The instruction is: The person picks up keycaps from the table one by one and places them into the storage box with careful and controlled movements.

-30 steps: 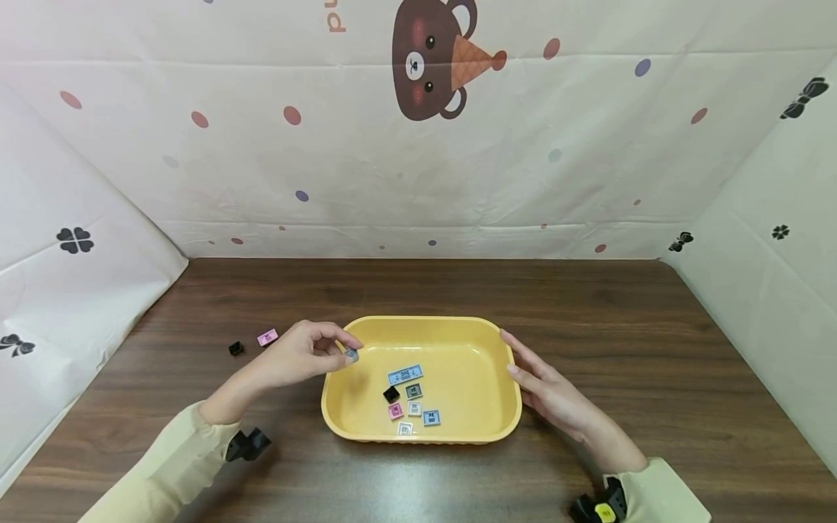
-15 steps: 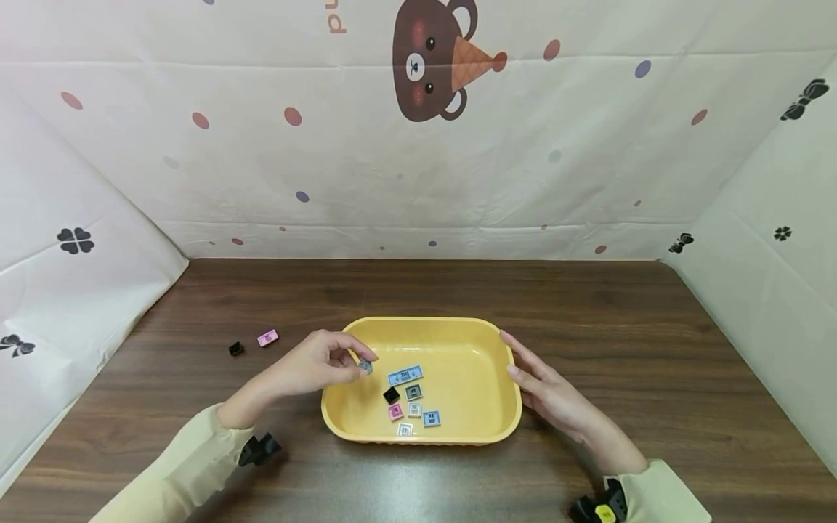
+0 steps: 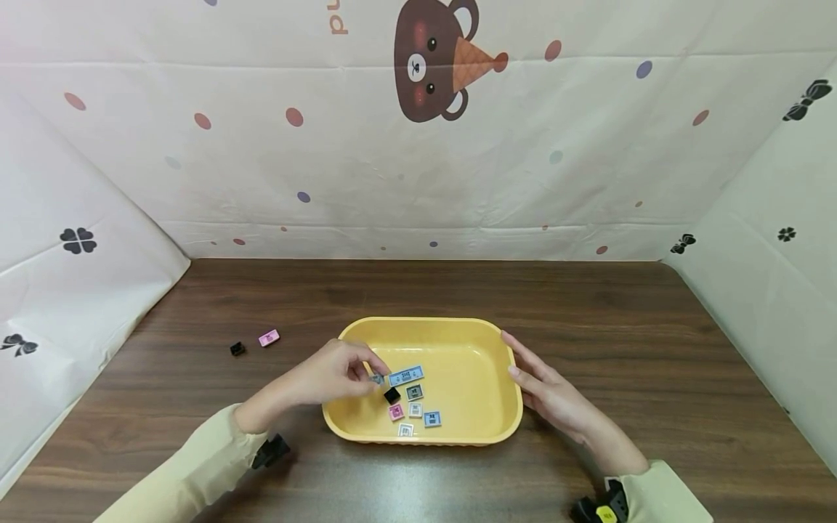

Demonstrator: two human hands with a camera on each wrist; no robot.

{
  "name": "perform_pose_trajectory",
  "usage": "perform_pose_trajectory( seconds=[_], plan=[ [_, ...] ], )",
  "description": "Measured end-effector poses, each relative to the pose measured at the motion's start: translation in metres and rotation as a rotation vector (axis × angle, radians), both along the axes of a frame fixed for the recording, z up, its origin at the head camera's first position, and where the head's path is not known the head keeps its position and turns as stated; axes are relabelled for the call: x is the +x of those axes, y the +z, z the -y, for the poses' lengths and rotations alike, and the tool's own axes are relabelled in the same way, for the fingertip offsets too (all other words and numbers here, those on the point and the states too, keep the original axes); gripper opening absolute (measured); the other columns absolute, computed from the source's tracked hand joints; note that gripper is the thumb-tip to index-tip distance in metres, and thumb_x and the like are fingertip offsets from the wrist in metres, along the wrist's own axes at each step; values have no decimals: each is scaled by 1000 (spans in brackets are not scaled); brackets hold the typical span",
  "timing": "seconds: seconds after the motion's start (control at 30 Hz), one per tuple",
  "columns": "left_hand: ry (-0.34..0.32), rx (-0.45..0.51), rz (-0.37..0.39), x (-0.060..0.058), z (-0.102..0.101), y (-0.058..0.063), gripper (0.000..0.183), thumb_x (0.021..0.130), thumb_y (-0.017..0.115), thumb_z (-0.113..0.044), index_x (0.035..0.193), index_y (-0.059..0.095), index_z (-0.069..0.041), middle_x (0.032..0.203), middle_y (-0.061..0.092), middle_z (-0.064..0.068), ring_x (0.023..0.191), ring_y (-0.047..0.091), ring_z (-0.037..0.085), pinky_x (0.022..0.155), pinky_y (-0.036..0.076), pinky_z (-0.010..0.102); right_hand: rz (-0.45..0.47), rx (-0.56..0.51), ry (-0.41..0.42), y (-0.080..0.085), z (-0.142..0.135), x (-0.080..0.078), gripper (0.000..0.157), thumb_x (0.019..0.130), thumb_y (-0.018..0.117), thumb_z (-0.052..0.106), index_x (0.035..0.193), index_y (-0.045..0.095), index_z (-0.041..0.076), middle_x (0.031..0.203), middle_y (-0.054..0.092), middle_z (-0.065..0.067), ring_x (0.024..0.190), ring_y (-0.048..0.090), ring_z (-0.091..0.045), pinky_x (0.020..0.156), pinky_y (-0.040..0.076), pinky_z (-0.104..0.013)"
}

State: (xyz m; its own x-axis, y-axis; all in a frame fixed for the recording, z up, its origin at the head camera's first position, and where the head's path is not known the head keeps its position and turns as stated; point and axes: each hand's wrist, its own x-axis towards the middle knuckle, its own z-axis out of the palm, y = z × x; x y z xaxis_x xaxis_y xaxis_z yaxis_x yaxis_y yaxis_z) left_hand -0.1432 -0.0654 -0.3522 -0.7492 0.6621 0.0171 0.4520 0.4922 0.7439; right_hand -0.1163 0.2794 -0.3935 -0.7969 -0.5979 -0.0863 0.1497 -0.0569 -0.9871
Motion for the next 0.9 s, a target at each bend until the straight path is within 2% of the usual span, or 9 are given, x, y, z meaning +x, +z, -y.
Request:
perform_pose_trajectory(
  seconds=[0.4,0.67,0.9],
  plan=[
    [-38,-242,-168,3,-10,-4,14,75,67,-9,89,71,-7,85,63,-1,65,51,2,60,43,15,2,-8,1,0,0,0,55,101,28,12,148,1,18,146,7,1,121,37,4,93,41,-22],
    [-81,-370,-319,5,-13,-7,10,75,67,-12,84,71,-11,80,62,-4,70,51,7,66,44,23,4,-10,0,0,0,0,55,101,28,12,148,1,19,146,7,1,121,37,5,93,40,-21],
    [-72,-452,-409,7,-16,-9,5,72,69,-11,77,70,-13,72,58,-5,64,50,7,59,43,23,10,-7,3,0,0,0,55,101,28,12,148,0,19,146,5,-2,121,37,4,93,41,-22]
  ],
)
